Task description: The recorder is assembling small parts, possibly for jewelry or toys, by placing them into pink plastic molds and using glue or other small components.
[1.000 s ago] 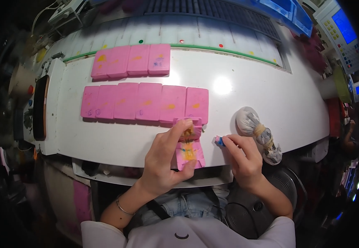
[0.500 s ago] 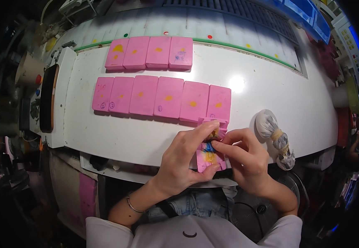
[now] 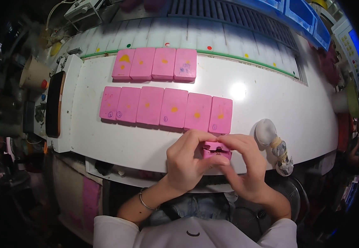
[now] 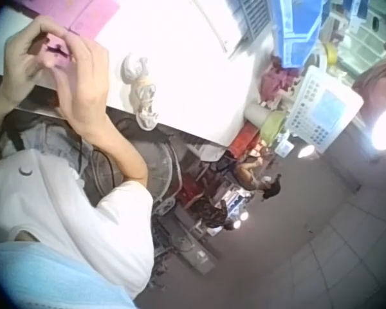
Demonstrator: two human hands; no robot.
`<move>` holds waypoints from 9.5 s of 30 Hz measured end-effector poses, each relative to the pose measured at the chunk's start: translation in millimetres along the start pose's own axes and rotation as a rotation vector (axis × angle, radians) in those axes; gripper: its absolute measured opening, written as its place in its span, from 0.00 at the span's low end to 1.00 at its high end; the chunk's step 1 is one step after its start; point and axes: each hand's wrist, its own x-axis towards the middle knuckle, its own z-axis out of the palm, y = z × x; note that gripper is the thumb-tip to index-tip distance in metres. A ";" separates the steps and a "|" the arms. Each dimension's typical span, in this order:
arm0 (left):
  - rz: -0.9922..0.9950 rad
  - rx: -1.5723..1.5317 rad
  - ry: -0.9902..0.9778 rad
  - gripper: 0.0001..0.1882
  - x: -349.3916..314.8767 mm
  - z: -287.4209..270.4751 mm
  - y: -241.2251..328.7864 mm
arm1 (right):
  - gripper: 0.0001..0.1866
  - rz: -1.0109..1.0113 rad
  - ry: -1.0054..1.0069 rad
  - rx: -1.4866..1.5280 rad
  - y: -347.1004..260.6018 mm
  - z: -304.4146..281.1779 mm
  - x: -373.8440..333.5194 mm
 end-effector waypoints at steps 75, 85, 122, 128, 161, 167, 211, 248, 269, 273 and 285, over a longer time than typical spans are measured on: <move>-0.735 -0.868 -0.204 0.28 44.9 -18.2 38.5 | 0.20 -0.463 0.101 -0.212 -26.2 -12.6 26.0; -0.473 -0.416 -0.127 0.23 32.7 -18.1 24.6 | 0.15 -0.139 0.127 -0.150 -26.8 4.5 41.1; -0.236 -0.026 -0.064 0.21 23.5 -17.2 22.3 | 0.12 0.004 0.035 -0.031 -21.9 12.3 20.1; -0.264 -0.038 -0.061 0.22 22.0 -14.4 20.0 | 0.11 0.044 -0.036 -0.033 -22.8 10.1 19.0; -0.567 -1.153 -0.426 0.12 32.2 -81.6 15.5 | 0.09 0.554 -0.443 0.839 -38.7 0.8 136.1; -0.631 -0.586 -0.462 0.13 13.7 -67.1 2.6 | 0.07 -0.011 -0.038 0.315 -71.1 10.4 299.0; 0.137 -0.060 -0.189 0.34 -21.5 7.0 9.2 | 0.08 0.198 -0.065 0.017 19.0 -20.4 12.0; 0.249 0.012 -0.170 0.42 -44.0 -4.0 11.5 | 0.23 -0.185 -0.298 -0.398 -10.8 -18.9 36.1; 0.130 0.125 -0.055 0.34 -54.8 -38.0 8.6 | 0.13 0.331 -0.259 -0.082 20.8 -24.5 -15.4; 0.205 0.088 -0.110 0.36 -32.7 -25.2 -7.9 | 0.15 0.073 -0.248 -0.490 29.6 -30.6 -22.0; 0.249 0.003 -0.067 0.34 -23.8 -19.7 -10.8 | 0.31 -0.179 -0.117 -0.684 15.8 -51.6 -28.2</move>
